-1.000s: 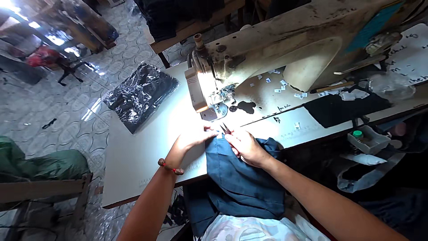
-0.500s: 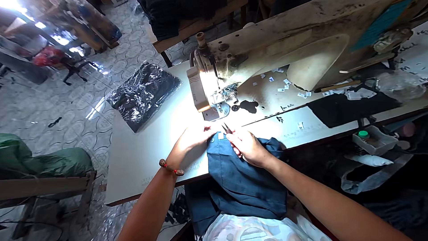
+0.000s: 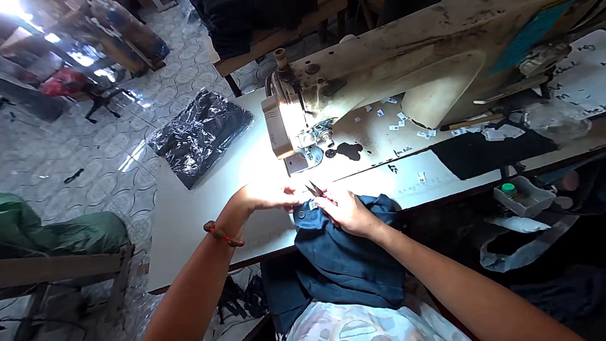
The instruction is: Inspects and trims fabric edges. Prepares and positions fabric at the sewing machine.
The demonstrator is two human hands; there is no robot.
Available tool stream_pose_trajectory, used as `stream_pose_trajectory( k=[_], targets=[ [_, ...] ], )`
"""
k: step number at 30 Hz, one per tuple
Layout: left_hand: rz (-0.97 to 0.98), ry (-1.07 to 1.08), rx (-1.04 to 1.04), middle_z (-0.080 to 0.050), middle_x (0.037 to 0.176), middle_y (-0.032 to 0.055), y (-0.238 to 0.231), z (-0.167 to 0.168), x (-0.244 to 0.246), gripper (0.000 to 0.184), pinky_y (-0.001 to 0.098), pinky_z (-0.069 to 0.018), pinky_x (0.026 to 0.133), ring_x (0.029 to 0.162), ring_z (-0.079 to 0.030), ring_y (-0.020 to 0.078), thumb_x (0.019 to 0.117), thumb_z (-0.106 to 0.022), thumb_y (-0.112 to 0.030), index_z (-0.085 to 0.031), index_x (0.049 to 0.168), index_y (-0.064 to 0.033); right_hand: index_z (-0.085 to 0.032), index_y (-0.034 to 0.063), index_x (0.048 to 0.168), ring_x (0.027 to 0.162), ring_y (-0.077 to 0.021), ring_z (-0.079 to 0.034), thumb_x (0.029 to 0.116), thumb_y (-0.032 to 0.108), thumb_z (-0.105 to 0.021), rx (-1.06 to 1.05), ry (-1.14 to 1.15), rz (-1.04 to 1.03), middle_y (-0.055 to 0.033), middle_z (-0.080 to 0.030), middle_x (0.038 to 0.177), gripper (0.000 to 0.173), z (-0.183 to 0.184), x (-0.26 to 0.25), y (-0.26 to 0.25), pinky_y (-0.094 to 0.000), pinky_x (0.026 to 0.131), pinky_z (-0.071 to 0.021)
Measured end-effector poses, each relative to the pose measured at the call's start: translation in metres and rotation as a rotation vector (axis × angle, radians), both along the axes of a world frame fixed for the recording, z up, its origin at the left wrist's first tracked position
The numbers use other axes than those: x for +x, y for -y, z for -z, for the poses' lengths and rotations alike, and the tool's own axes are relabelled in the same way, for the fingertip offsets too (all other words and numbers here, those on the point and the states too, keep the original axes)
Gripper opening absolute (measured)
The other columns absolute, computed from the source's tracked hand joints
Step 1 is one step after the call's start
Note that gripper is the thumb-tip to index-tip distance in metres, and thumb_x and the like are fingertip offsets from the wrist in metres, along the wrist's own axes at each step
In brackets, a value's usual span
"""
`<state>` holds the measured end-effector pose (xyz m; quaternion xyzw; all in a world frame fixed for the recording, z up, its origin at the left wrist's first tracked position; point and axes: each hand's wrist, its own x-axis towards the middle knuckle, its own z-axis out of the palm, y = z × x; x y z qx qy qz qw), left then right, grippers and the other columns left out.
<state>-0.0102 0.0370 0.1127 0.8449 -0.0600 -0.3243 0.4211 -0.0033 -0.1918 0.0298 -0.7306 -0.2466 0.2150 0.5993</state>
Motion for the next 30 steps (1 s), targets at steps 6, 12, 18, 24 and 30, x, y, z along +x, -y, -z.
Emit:
stream_pose_trajectory(
  k=[6,12,18,24,30],
  targets=[
    [-0.130,-0.153,-0.147,-0.065,0.072,-0.0068,0.006,-0.002,-0.007,0.011,0.0142,-0.0532,0.059,0.061,-0.062,-0.0017,0.1009,-0.056,-0.003,-0.061,0.093,-0.0091,-0.063,0.0059,0.102,0.053,-0.0039,-0.050,0.1010,0.025,-0.060,0.029,0.075,-0.002,0.0025,-0.052,0.065,0.019,0.004,-0.003,0.001,-0.0220,0.053,-0.0454],
    [-0.174,-0.297,-0.252,-0.070,0.075,-0.0054,0.002,0.000,-0.006,0.017,0.0151,-0.0566,0.064,0.066,-0.067,-0.0001,0.1043,-0.050,-0.003,-0.060,0.092,-0.0107,-0.061,0.0051,0.116,0.055,-0.0021,-0.052,0.1004,0.022,-0.060,0.094,0.053,-0.004,0.0028,-0.057,0.069,0.023,0.005,-0.005,0.003,-0.0199,0.055,-0.0470],
    [-0.147,-0.173,-0.163,-0.062,0.067,-0.0091,-0.001,-0.004,-0.009,0.021,0.0123,-0.0476,0.056,0.057,-0.056,-0.0030,0.0986,-0.057,0.000,-0.061,0.083,-0.0130,-0.061,0.0041,0.118,0.055,-0.0014,-0.052,0.0986,0.020,-0.061,0.140,0.106,0.028,0.0025,-0.057,0.071,0.025,0.005,-0.008,0.001,-0.0190,0.056,-0.0480],
    [-0.209,-0.266,-0.285,-0.068,0.073,-0.0072,-0.006,-0.005,-0.010,0.024,0.0141,-0.0553,0.061,0.063,-0.065,-0.0012,0.1069,-0.044,-0.007,-0.060,0.091,-0.0129,-0.063,0.0041,0.110,0.056,0.0001,-0.048,0.0982,0.022,-0.063,0.071,0.112,-0.022,0.0043,-0.053,0.068,0.021,0.003,-0.007,0.002,-0.0181,0.056,-0.0433],
    [-0.282,0.228,-0.282,-0.060,0.066,-0.0043,0.011,-0.007,-0.020,0.021,0.0145,-0.0504,0.053,0.055,-0.058,0.0004,0.1095,-0.044,-0.012,-0.059,0.096,-0.0072,-0.066,0.0039,0.105,0.065,-0.0024,-0.051,0.1004,0.023,-0.060,-0.021,0.206,-0.033,0.0011,-0.056,0.074,0.021,-0.004,-0.006,-0.001,-0.0208,0.063,-0.0439]
  ],
)
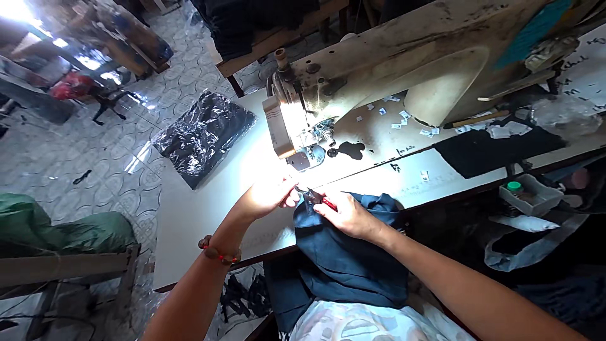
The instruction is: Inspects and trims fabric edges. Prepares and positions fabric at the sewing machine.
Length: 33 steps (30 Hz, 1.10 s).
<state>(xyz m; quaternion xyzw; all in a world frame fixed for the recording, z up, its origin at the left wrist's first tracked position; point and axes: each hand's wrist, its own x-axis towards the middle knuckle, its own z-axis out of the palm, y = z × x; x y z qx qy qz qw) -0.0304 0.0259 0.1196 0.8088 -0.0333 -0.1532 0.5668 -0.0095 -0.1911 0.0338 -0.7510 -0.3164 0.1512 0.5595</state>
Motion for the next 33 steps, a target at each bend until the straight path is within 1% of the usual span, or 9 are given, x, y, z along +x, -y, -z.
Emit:
stream_pose_trajectory(
  k=[5,7,9,13,16,20,23,28,33],
  targets=[
    [-0.419,0.260,0.338,-0.057,0.077,0.0069,-0.010,-0.011,-0.019,0.021,0.0264,-0.0479,0.054,0.058,-0.053,0.0111,0.1076,-0.047,-0.012,-0.055,0.123,-0.0004,-0.066,0.0028,0.105,0.062,-0.0081,-0.052,0.1026,0.023,-0.058,-0.048,-0.025,-0.007,-0.0021,-0.055,0.072,0.022,-0.004,0.002,0.000,-0.0268,0.061,-0.0457],
    [-0.483,0.402,0.636,-0.058,0.073,0.0150,-0.017,-0.010,-0.020,0.024,0.0403,-0.0474,0.051,0.057,-0.056,0.0247,0.1093,-0.044,-0.014,-0.059,0.102,0.0019,-0.065,0.0041,0.105,0.057,-0.0072,-0.051,0.1033,0.024,-0.057,-0.011,-0.076,0.011,-0.0005,-0.053,0.068,0.022,0.001,0.002,-0.001,-0.0257,0.058,-0.0454],
    [-0.374,0.362,0.791,-0.066,0.106,0.0262,-0.021,0.002,-0.024,0.025,0.0635,-0.0526,0.082,0.095,-0.066,0.0422,0.1015,-0.060,-0.016,-0.067,0.114,0.0049,-0.063,0.0069,0.110,0.053,-0.0050,-0.050,0.1044,0.024,-0.055,0.088,-0.251,0.013,0.0020,-0.052,0.066,0.019,0.005,0.003,-0.002,-0.0217,0.054,-0.0459],
    [-0.190,0.009,0.585,-0.068,0.093,0.0072,0.012,0.051,-0.048,0.068,0.0405,-0.0557,0.079,0.081,-0.065,0.0173,0.0860,-0.079,-0.039,-0.056,0.137,-0.0002,-0.057,0.0072,0.116,0.053,-0.0023,-0.050,0.1048,0.013,-0.052,0.173,-0.379,0.026,0.0022,-0.056,0.070,0.013,-0.022,0.013,0.021,-0.0172,0.050,-0.0441],
    [-0.289,0.037,0.511,-0.063,0.078,0.0037,0.013,0.065,-0.055,0.046,0.0378,-0.0536,0.068,0.068,-0.060,0.0145,0.0925,-0.070,-0.031,-0.061,0.126,-0.0002,-0.064,0.0050,0.130,0.076,-0.0157,-0.066,0.1001,0.008,-0.059,-0.148,0.131,0.162,-0.0100,-0.071,0.098,0.031,-0.043,0.039,0.075,-0.0363,0.070,-0.0576],
    [-0.293,0.272,0.847,-0.065,0.126,0.0240,0.010,0.074,-0.031,0.046,0.0585,-0.0487,0.101,0.119,-0.062,0.0405,0.0990,-0.059,-0.021,-0.056,0.140,0.0015,-0.065,0.0000,0.133,0.103,-0.0453,-0.065,0.1009,0.011,-0.064,-0.522,0.496,0.480,-0.0283,-0.064,0.117,0.034,-0.014,0.086,0.145,-0.0634,0.087,-0.0528],
    [-0.269,0.597,0.886,-0.066,0.130,0.0207,0.040,0.094,-0.008,0.038,0.0559,-0.0525,0.098,0.119,-0.065,0.0381,0.0996,-0.055,-0.016,-0.063,0.133,0.0003,-0.064,-0.0001,0.134,0.117,-0.0580,-0.054,0.0995,0.011,-0.065,-0.640,0.573,0.599,-0.0346,-0.059,0.125,0.037,0.007,0.102,0.169,-0.0739,0.090,-0.0430],
    [-0.149,0.470,0.982,-0.043,0.160,0.0146,0.030,0.100,0.031,0.051,0.0599,-0.0290,0.119,0.149,-0.036,0.0373,0.1063,-0.041,-0.026,-0.047,0.153,-0.0043,-0.069,-0.0025,0.124,0.118,-0.0402,-0.064,0.0912,0.033,-0.070,-0.398,0.582,0.305,-0.0244,-0.066,0.125,0.049,0.006,0.029,0.089,-0.0565,0.099,-0.0517],
    [-0.295,0.121,1.067,-0.025,0.167,0.0192,0.001,0.068,0.052,0.059,0.0823,-0.0142,0.110,0.152,-0.022,0.0492,0.1107,-0.034,-0.043,-0.032,0.162,-0.0139,-0.075,0.0249,0.119,0.114,-0.0285,-0.065,0.1010,0.055,-0.047,-0.465,0.784,0.190,-0.0041,-0.072,0.117,0.045,0.048,-0.001,0.049,-0.0564,0.100,-0.0473]
  ],
)
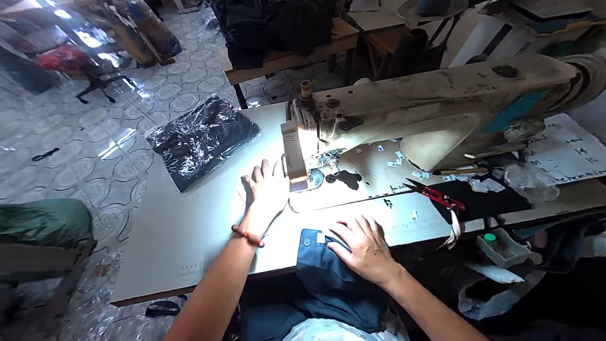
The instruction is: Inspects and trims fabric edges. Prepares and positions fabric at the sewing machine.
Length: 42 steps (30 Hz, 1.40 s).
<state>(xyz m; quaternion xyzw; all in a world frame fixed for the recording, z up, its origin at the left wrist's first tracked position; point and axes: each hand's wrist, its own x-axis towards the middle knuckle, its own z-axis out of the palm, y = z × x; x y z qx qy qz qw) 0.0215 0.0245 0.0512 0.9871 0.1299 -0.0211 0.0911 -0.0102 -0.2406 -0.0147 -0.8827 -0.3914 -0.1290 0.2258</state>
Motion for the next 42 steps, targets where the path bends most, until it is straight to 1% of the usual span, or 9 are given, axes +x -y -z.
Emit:
stream_pose_trajectory(
  k=[5,10,13,16,19,22,27,31,42],
  targets=[
    [0.176,-0.073,-0.337,-0.070,0.114,0.0121,0.033,-0.004,-0.088,0.059,0.0540,-0.0548,0.091,0.106,-0.068,0.0284,0.0909,-0.063,-0.061,-0.070,0.121,-0.0110,-0.076,0.0214,0.108,0.108,-0.0291,-0.066,0.1003,0.050,-0.053,0.040,-0.082,-0.025,-0.0053,-0.071,0.107,0.038,-0.008,0.007,-0.005,-0.0547,0.095,-0.0494],
    [0.034,0.292,-0.687,-0.073,0.085,0.0027,0.059,0.014,-0.135,0.012,0.0325,-0.0594,0.078,0.081,-0.070,0.0091,0.0915,-0.067,-0.014,-0.075,0.094,-0.0046,-0.073,0.0029,0.099,0.091,-0.0258,-0.068,0.0924,0.013,-0.067,0.299,-0.411,-0.057,-0.0125,-0.071,0.095,0.014,-0.035,0.058,-0.036,-0.0482,0.085,-0.0544],
    [-0.350,0.635,-0.999,-0.067,0.096,0.0070,0.036,-0.028,-0.110,0.017,0.0262,-0.0565,0.084,0.089,-0.066,0.0052,0.1010,-0.053,-0.003,-0.059,0.112,0.0080,-0.068,-0.0062,0.105,0.073,-0.0173,-0.062,0.0933,0.003,-0.066,0.551,-0.428,0.041,-0.0147,-0.067,0.089,0.015,-0.042,0.095,-0.071,-0.0320,0.070,-0.0532],
    [-0.396,0.899,-0.802,-0.060,0.107,0.0062,0.004,-0.038,-0.080,0.024,0.0265,-0.0535,0.089,0.097,-0.062,0.0048,0.1085,-0.042,-0.012,-0.046,0.128,0.0024,-0.068,-0.0059,0.099,0.076,-0.0180,-0.061,0.0887,0.009,-0.075,0.542,-0.494,0.133,-0.0130,-0.067,0.086,0.019,-0.043,0.111,-0.093,-0.0362,0.076,-0.0520],
    [-0.101,0.725,-0.377,-0.071,0.096,0.0185,0.001,0.006,-0.059,0.026,0.0500,-0.0584,0.078,0.087,-0.071,0.0280,0.1008,-0.053,-0.013,-0.065,0.114,0.0064,-0.073,-0.0023,0.098,0.084,-0.0246,-0.067,0.0901,0.011,-0.073,0.448,-0.466,0.162,-0.0152,-0.071,0.092,0.016,-0.039,0.111,-0.099,-0.0448,0.083,-0.0527],
    [0.180,0.471,-0.127,-0.074,0.100,0.0084,0.013,0.036,-0.046,0.032,0.0537,-0.0578,0.067,0.087,-0.073,0.0302,0.0949,-0.060,-0.037,-0.078,0.106,-0.0134,-0.073,-0.0049,0.095,0.086,-0.0255,-0.068,0.0919,0.003,-0.069,0.438,-0.407,0.113,-0.0184,-0.072,0.096,0.010,-0.042,0.108,-0.096,-0.0424,0.084,-0.0545],
    [0.373,0.297,-0.064,-0.065,0.109,0.0116,0.009,0.030,-0.030,0.055,0.0471,-0.0537,0.077,0.099,-0.064,0.0286,0.0959,-0.052,-0.047,-0.059,0.146,-0.0244,-0.068,0.0009,0.084,0.078,-0.0260,-0.064,0.0914,0.006,-0.068,0.110,-0.384,-0.048,-0.0135,-0.064,0.086,0.009,-0.053,0.098,-0.074,-0.0453,0.071,-0.0542],
    [0.345,0.007,-0.030,-0.060,0.108,0.0094,0.015,0.011,-0.017,0.055,0.0493,-0.0507,0.077,0.100,-0.060,0.0283,0.0968,-0.046,-0.055,-0.051,0.150,-0.0420,-0.069,0.0003,0.084,0.080,-0.0262,-0.065,0.0952,0.010,-0.065,0.036,-0.411,-0.047,-0.0123,-0.064,0.085,0.015,-0.058,0.087,-0.064,-0.0469,0.073,-0.0552],
    [0.239,0.051,-0.035,-0.061,0.119,0.0124,0.015,0.025,-0.016,0.067,0.0515,-0.0537,0.081,0.108,-0.062,0.0302,0.0908,-0.043,-0.064,-0.058,0.146,-0.0280,-0.066,-0.0114,0.110,0.111,-0.0434,-0.064,0.0985,0.012,-0.062,-0.164,-0.575,0.261,-0.0298,-0.067,0.113,0.027,-0.089,0.135,-0.083,-0.0583,0.092,-0.0483]
  ],
)
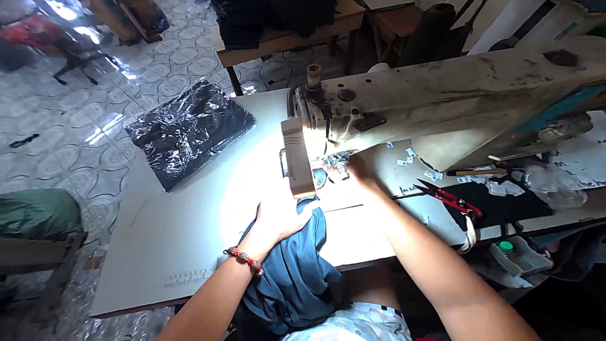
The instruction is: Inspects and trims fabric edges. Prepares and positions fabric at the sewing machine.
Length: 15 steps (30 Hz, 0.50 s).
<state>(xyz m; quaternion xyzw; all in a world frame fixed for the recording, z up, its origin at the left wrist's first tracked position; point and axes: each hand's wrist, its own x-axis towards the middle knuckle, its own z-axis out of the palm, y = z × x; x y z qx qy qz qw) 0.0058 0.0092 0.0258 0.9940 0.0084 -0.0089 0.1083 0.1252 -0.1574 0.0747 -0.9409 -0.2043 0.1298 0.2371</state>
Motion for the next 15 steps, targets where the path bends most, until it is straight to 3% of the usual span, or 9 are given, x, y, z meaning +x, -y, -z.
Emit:
stream_pose_trajectory(
  k=[2,4,6,8,10,11,12,13,15],
  targets=[
    [-0.018,0.040,-0.053,-0.065,0.125,0.0160,-0.002,-0.001,-0.001,0.064,0.0561,-0.0523,0.089,0.115,-0.063,0.0342,0.0911,-0.048,-0.058,-0.065,0.136,-0.0158,-0.065,-0.0149,0.109,0.114,-0.0456,-0.062,0.0951,0.010,-0.065,0.051,-0.043,0.075,-0.0329,-0.065,0.114,0.028,-0.018,0.001,0.000,-0.0610,0.094,-0.0456],
    [-0.021,0.128,-0.134,-0.069,0.105,0.0170,-0.007,-0.004,-0.004,0.047,0.0578,-0.0548,0.076,0.099,-0.069,0.0357,0.0928,-0.053,-0.045,-0.071,0.112,-0.0049,-0.063,-0.0163,0.114,0.117,-0.0456,-0.061,0.0999,0.008,-0.058,0.175,-0.022,0.031,-0.0343,-0.064,0.117,0.029,-0.016,-0.001,0.006,-0.0590,0.099,-0.0440],
    [-0.029,0.195,-0.303,-0.069,0.090,0.0164,-0.011,-0.012,-0.016,0.032,0.0559,-0.0544,0.067,0.084,-0.069,0.0337,0.0998,-0.056,-0.031,-0.071,0.098,-0.0024,-0.067,-0.0125,0.102,0.096,-0.0402,-0.067,0.0987,0.005,-0.058,0.351,0.130,-0.114,-0.0290,-0.067,0.100,0.020,0.017,-0.009,0.019,-0.0533,0.086,-0.0519],
    [-0.077,0.151,-0.599,-0.069,0.092,0.0141,-0.015,-0.035,-0.038,0.027,0.0469,-0.0558,0.073,0.081,-0.067,0.0245,0.1062,-0.055,-0.024,-0.070,0.108,-0.0022,-0.071,0.0002,0.103,0.079,-0.0223,-0.064,0.0997,0.008,-0.060,0.463,-0.014,-0.281,-0.0134,-0.068,0.091,0.013,0.025,-0.044,0.036,-0.0401,0.072,-0.0543],
    [-0.028,0.200,-0.862,-0.065,0.082,-0.0020,-0.015,-0.078,-0.065,0.020,0.0232,-0.0547,0.065,0.071,-0.061,0.0029,0.1066,-0.052,-0.021,-0.068,0.104,-0.0099,-0.071,0.0078,0.118,0.086,-0.0086,-0.066,0.0964,0.017,-0.065,0.541,-0.274,-0.513,-0.0033,-0.072,0.098,0.025,0.027,-0.085,0.049,-0.0297,0.078,-0.0568],
    [0.045,0.269,-0.946,-0.062,0.077,-0.0097,-0.014,-0.106,-0.085,0.017,0.0155,-0.0507,0.059,0.066,-0.057,-0.0034,0.1046,-0.052,-0.022,-0.065,0.095,-0.0171,-0.066,0.0103,0.130,0.100,-0.0070,-0.067,0.0964,0.026,-0.067,0.507,-0.400,-0.632,-0.0028,-0.072,0.111,0.037,0.028,-0.104,0.054,-0.0302,0.090,-0.0556],
    [0.118,0.329,-0.988,-0.065,0.085,-0.0134,-0.018,-0.137,-0.114,0.014,0.0130,-0.0520,0.065,0.073,-0.060,-0.0054,0.1035,-0.055,-0.026,-0.068,0.101,-0.0213,-0.063,0.0128,0.136,0.106,-0.0108,-0.067,0.0952,0.028,-0.068,0.439,-0.468,-0.713,-0.0047,-0.072,0.118,0.044,0.028,-0.121,0.056,-0.0361,0.094,-0.0547],
    [0.180,0.416,-0.991,-0.071,0.096,-0.0124,-0.030,-0.164,-0.144,0.015,0.0135,-0.0550,0.075,0.083,-0.065,-0.0043,0.1024,-0.060,-0.027,-0.071,0.111,-0.0203,-0.063,0.0126,0.137,0.107,-0.0204,-0.069,0.0919,0.021,-0.070,0.365,-0.505,-0.752,-0.0095,-0.072,0.118,0.046,0.025,-0.136,0.054,-0.0469,0.091,-0.0550],
    [0.306,0.480,-0.915,-0.071,0.092,-0.0148,-0.084,-0.207,-0.192,0.017,0.0049,-0.0481,0.077,0.084,-0.063,-0.0121,0.1034,-0.057,-0.022,-0.072,0.099,-0.0161,-0.064,0.0065,0.132,0.105,-0.0354,-0.067,0.0886,0.009,-0.069,0.297,-0.505,-0.857,-0.0182,-0.069,0.117,0.044,0.019,-0.157,0.045,-0.0603,0.085,-0.0521]
  ],
)
